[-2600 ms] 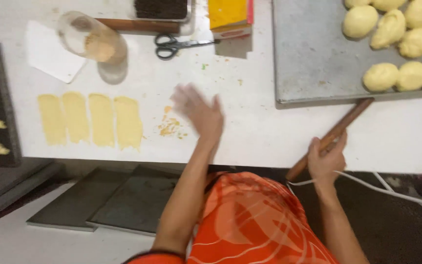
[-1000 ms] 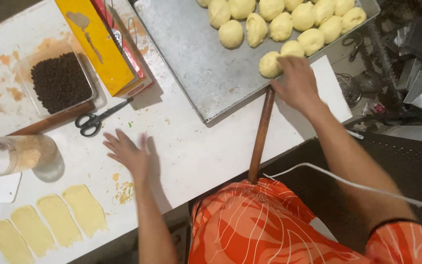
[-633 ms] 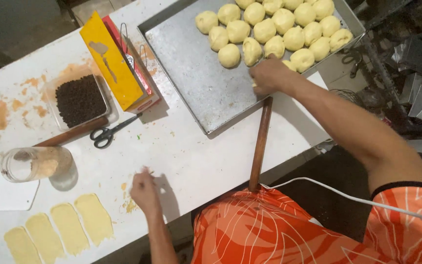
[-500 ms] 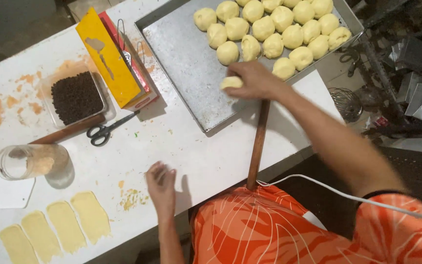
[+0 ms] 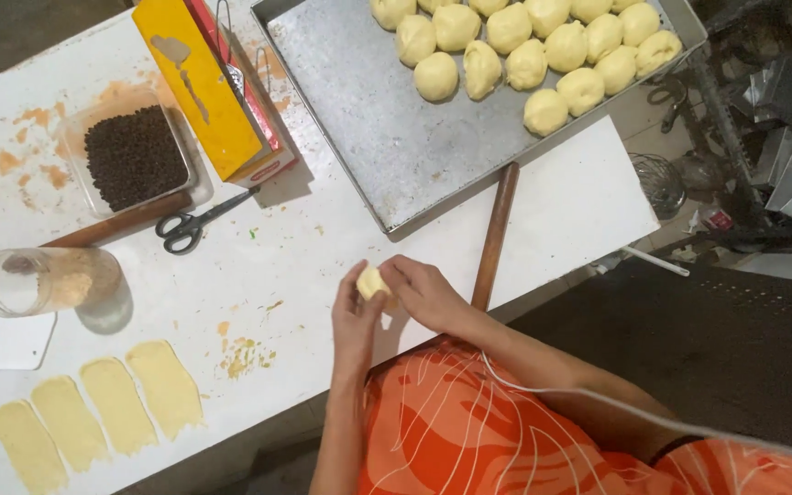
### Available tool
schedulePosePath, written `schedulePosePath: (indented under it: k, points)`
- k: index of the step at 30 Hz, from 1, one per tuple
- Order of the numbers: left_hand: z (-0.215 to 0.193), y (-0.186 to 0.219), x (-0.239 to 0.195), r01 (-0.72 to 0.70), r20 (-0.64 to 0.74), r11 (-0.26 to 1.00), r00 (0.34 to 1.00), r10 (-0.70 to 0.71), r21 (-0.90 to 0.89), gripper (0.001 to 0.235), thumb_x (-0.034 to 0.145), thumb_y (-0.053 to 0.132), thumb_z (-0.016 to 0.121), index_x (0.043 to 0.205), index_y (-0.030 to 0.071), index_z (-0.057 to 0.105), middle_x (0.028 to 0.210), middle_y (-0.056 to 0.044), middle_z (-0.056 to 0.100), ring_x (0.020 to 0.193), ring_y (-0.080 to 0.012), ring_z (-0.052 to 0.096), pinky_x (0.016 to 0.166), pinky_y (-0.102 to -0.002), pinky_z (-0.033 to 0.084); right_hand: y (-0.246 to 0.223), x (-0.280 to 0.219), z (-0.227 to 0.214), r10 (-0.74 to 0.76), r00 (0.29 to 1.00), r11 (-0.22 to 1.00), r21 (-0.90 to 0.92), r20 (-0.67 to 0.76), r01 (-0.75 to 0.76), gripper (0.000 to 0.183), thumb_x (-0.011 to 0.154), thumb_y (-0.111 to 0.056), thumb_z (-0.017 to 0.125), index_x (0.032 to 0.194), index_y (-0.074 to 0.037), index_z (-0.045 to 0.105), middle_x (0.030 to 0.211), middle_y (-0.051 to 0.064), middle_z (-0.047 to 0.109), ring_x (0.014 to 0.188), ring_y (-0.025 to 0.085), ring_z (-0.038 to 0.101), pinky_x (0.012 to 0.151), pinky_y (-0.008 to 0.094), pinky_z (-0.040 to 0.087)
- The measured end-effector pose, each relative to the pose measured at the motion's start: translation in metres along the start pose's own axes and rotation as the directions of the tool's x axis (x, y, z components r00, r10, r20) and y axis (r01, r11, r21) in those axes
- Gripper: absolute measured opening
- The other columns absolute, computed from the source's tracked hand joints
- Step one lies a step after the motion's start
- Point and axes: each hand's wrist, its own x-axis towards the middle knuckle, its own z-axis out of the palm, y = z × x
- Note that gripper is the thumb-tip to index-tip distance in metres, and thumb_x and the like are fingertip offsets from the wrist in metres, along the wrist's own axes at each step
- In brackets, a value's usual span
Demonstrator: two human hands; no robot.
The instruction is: The person rolls dough balls into flat strips using a rolling pin on a white countertop. They then sprinkle dark seeds onto the strips and roll them into crescent shapes, placing the finished pastries onto a black baking tray.
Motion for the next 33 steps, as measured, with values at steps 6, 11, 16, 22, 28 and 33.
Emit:
schedulePosePath:
  k: [6,11,16,22,28,33]
  points:
    - [0.009,-0.059,0.028,0.108,-0.074,0.865,0.984,-0.165,-0.49,0.048,0.081,0.003,0.067,0.126,0.004,0.051,0.116,-0.013,0.06,0.105,-0.0219,0.06,0.092,-0.035,0.051,-0.064,-0.034,-0.016,-0.009,0.999,1.0,-0.031,-0.034,0.008,0.063,0.1,-0.031,0.031,0.144,0.007,0.008,0.103,0.028,0.059,0.069,0.032,0.068,0.067,0.042,0.056]
    - [-0.036,-0.069,0.053,-0.007,-0.159,0.564,0.962,-0.22,-0.826,0.039,0.093,0.017,0.056,0.131,0.01,0.049,0.125,-0.005,0.057,0.107,-0.0132,0.057,0.095,-0.028,0.047,-0.047,-0.017,-0.065,0.052,0.965,0.949,-0.287,-0.256,-0.128,0.062,0.082,-0.007,0.068,0.139,-0.014,0.042,0.112,0.017,0.052,0.087,0.037,0.065,0.077,0.047,0.056]
    - [-0.052,-0.061,0.03,0.051,0.0,0.303,0.986,-0.168,-0.952,0.04,0.086,0.021,0.058,0.122,0.003,0.055,0.104,-0.015,0.061,0.086,-0.0216,0.058,0.079,-0.033,0.049,0.041,0.078,-0.237,-0.342,0.939,0.277,-0.959,-0.047,0.054,0.064,0.076,-0.02,0.067,0.138,-0.009,0.052,0.116,0.022,0.062,0.104,0.043,0.058,0.085,0.05,0.046]
    - [-0.056,-0.086,-0.02,0.187,0.192,0.31,0.981,-0.013,-0.932,0.04,0.092,0.018,0.058,0.129,0.007,0.049,0.096,-0.011,0.061,0.075,-0.0259,0.062,0.062,-0.041,0.057,0.106,0.158,-0.305,-0.34,0.876,0.15,-0.9,0.341,0.409,0.088,0.059,-0.036,0.066,0.141,-0.007,0.05,0.146,0.021,0.051,0.132,0.041,0.048,0.106,0.049,0.037]
    - [-0.098,-0.054,-0.081,0.109,-0.096,0.847,0.978,-0.185,-0.52,0.039,0.082,0.019,0.071,0.116,0.008,0.055,0.078,-0.002,0.052,0.065,-0.0093,0.049,0.064,-0.024,0.045,0.102,0.206,-0.27,-0.519,0.678,0.355,-0.591,0.52,0.725,0.058,0.074,-0.02,0.07,0.126,0.002,0.055,0.147,0.023,0.049,0.137,0.037,0.042,0.122,0.046,0.028]
    - [-0.15,-0.02,-0.096,0.148,-0.46,0.987,0.882,-0.103,0.062,0.048,0.08,0.017,0.07,0.122,0.007,0.049,0.141,-0.014,0.046,0.067,-0.017,0.07,0.083,-0.034,0.057,0.038,0.132,-0.16,-0.591,0.659,0.367,-0.572,0.465,0.733,0.013,0.1,-0.004,0.068,0.11,-0.002,0.062,0.146,0.017,0.051,0.134,0.027,0.045,0.128,0.039,0.031]
